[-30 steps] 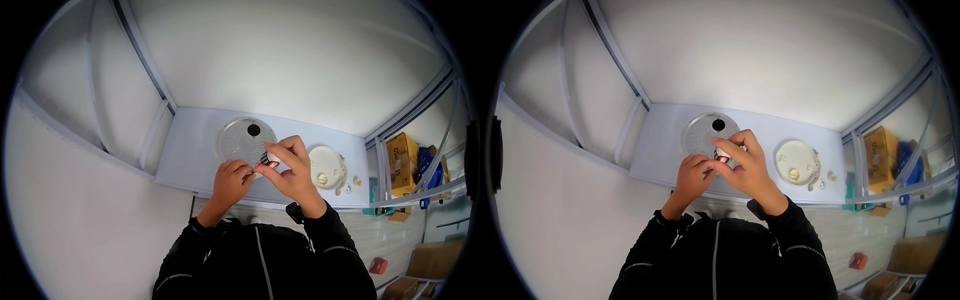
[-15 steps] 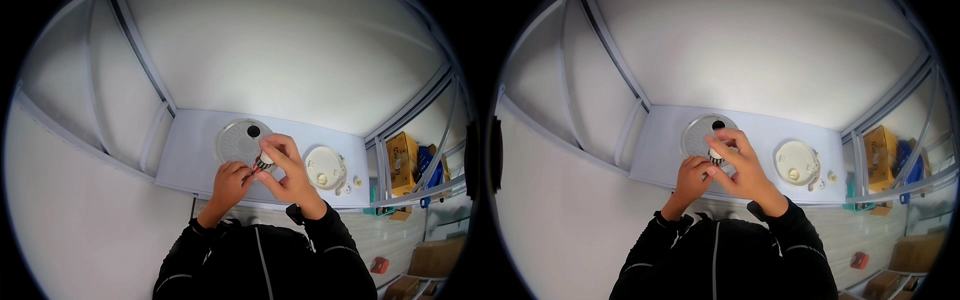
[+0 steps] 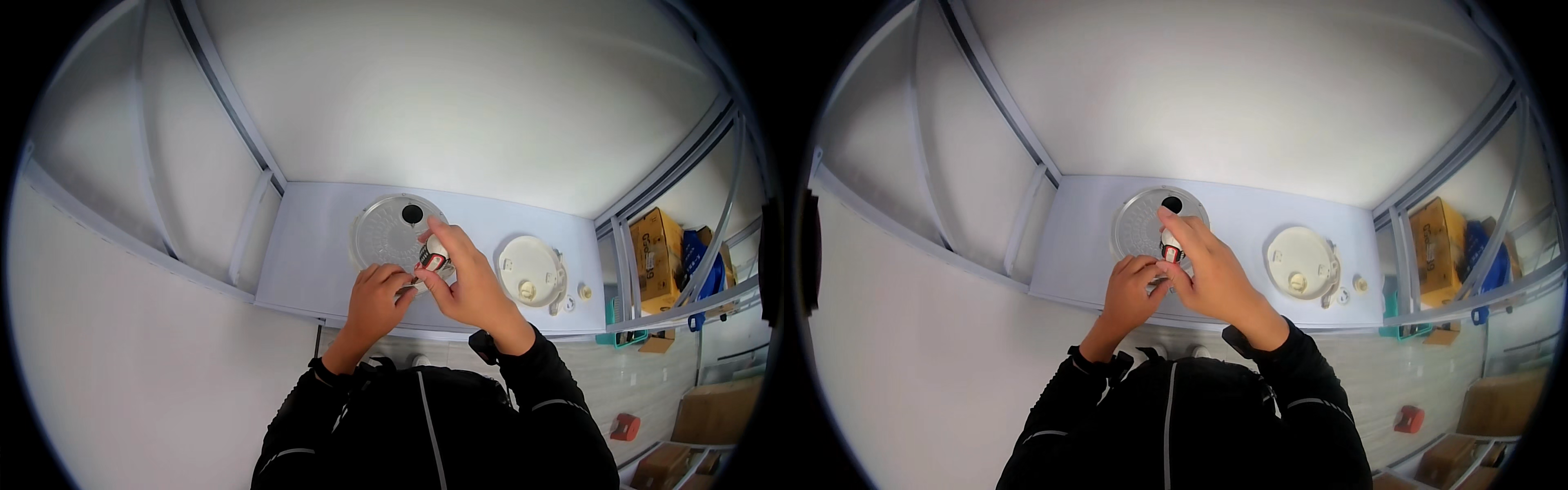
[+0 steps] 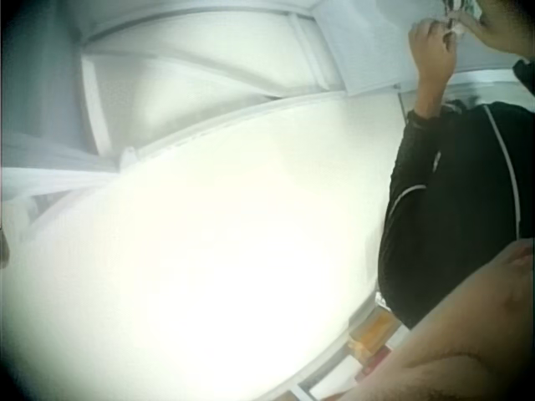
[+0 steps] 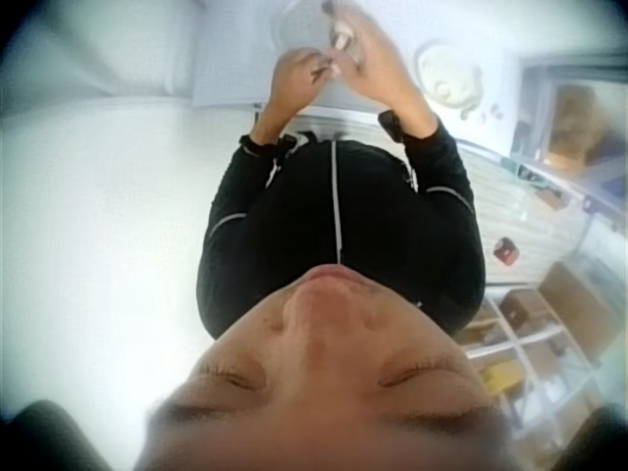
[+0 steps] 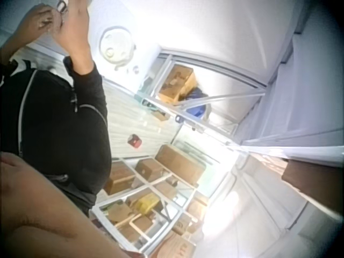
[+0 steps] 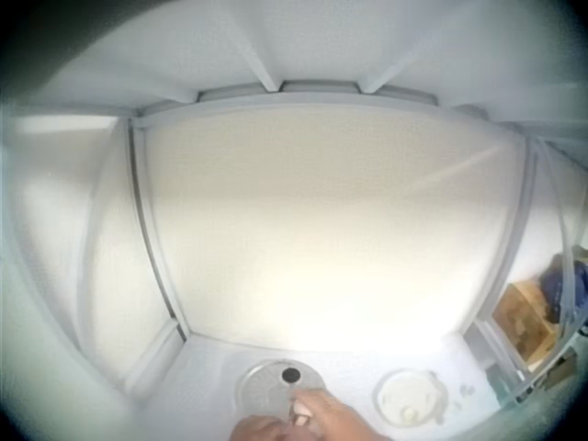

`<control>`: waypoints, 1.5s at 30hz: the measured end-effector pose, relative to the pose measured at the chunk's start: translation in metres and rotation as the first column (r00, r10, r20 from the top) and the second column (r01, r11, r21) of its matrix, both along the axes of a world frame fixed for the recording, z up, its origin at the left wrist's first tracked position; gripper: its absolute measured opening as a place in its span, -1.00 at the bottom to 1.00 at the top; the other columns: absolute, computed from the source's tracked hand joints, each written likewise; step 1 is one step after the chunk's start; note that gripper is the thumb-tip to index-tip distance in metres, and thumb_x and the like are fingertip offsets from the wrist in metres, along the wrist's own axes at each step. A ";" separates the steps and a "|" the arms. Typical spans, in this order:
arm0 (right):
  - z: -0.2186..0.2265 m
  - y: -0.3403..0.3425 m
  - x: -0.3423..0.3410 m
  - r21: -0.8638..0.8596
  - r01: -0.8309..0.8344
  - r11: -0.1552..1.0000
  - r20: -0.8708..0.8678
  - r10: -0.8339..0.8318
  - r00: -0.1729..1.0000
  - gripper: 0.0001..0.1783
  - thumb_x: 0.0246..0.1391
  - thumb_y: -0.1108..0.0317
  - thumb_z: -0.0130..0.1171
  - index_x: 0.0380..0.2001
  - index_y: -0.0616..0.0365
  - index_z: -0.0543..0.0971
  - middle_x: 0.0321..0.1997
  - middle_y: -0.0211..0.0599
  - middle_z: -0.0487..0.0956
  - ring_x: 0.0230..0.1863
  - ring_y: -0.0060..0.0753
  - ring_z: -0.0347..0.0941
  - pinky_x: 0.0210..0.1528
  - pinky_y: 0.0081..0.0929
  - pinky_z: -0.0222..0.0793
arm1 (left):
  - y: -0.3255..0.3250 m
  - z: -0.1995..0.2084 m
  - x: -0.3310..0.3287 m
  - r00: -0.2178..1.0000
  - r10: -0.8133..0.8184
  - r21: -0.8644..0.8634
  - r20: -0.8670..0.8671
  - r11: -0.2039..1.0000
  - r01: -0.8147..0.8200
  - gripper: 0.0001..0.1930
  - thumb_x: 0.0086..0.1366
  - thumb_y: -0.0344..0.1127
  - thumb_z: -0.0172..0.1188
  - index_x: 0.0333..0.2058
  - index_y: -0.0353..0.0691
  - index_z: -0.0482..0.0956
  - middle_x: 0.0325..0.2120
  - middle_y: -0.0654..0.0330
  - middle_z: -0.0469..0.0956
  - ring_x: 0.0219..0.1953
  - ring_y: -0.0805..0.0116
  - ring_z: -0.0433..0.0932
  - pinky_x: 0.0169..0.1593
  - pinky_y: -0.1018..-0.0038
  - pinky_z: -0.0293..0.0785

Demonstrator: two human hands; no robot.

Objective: The person uses a screwdriver to tighten screws on a white cylindrical appliance and its lid. They repeatedly remove and replace the lid while adjusting fasteners on the appliance body and lid, working on a white shelf in a storage area.

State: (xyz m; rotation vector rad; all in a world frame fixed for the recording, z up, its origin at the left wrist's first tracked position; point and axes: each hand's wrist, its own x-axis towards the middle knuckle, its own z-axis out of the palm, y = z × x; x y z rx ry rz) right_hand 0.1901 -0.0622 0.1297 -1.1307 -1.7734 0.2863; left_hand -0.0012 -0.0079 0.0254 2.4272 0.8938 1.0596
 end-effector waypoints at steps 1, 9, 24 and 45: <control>-0.004 -0.001 -0.001 -0.033 0.001 0.999 -0.029 -0.002 1.000 -0.10 0.09 0.46 0.54 0.46 0.18 0.33 0.11 -0.04 0.63 -0.03 -0.16 0.66 0.01 -0.29 0.59 | 0.000 0.001 -0.001 1.000 -0.008 -0.010 -0.008 1.000 0.008 -0.78 0.16 -0.33 0.49 -0.21 -0.15 0.73 -0.21 0.29 0.65 -0.19 0.15 0.59 -0.07 0.22 0.49; -0.006 -0.006 0.001 -0.002 0.018 1.000 -0.042 -0.018 0.999 -0.13 0.11 0.50 0.51 0.45 0.17 0.34 0.07 -0.06 0.68 -0.13 -0.21 0.71 -0.03 -0.33 0.60 | 0.001 0.006 -0.009 0.991 -0.027 -0.108 0.131 0.993 0.042 -0.60 0.11 -0.37 0.50 -0.04 -0.23 0.68 -0.06 0.10 0.59 -0.07 0.04 0.63 0.00 0.17 0.58; -0.004 -0.007 -0.005 0.043 0.107 0.993 0.016 -0.108 0.994 -0.15 0.02 0.39 0.61 0.37 0.17 0.45 -0.03 -0.08 0.68 -0.16 -0.10 0.68 -0.09 -0.34 0.59 | 0.038 0.008 -0.020 1.000 0.009 0.033 0.004 0.999 -0.010 -0.86 0.18 -0.34 0.46 -0.27 -0.14 0.78 -0.25 0.26 0.66 -0.20 0.11 0.58 -0.09 0.22 0.51; -0.063 -0.026 -0.012 -0.248 0.245 0.937 -0.053 -0.265 0.963 -0.40 0.03 0.56 0.24 0.21 0.09 0.48 0.05 -0.09 0.60 -0.04 0.16 0.59 0.01 -0.20 0.56 | 0.087 0.002 -0.052 0.991 -0.109 -0.073 -0.084 0.992 0.102 -0.97 0.49 -0.42 0.15 -0.17 -0.22 0.51 0.04 0.08 0.68 0.36 -0.08 0.48 0.45 0.03 0.27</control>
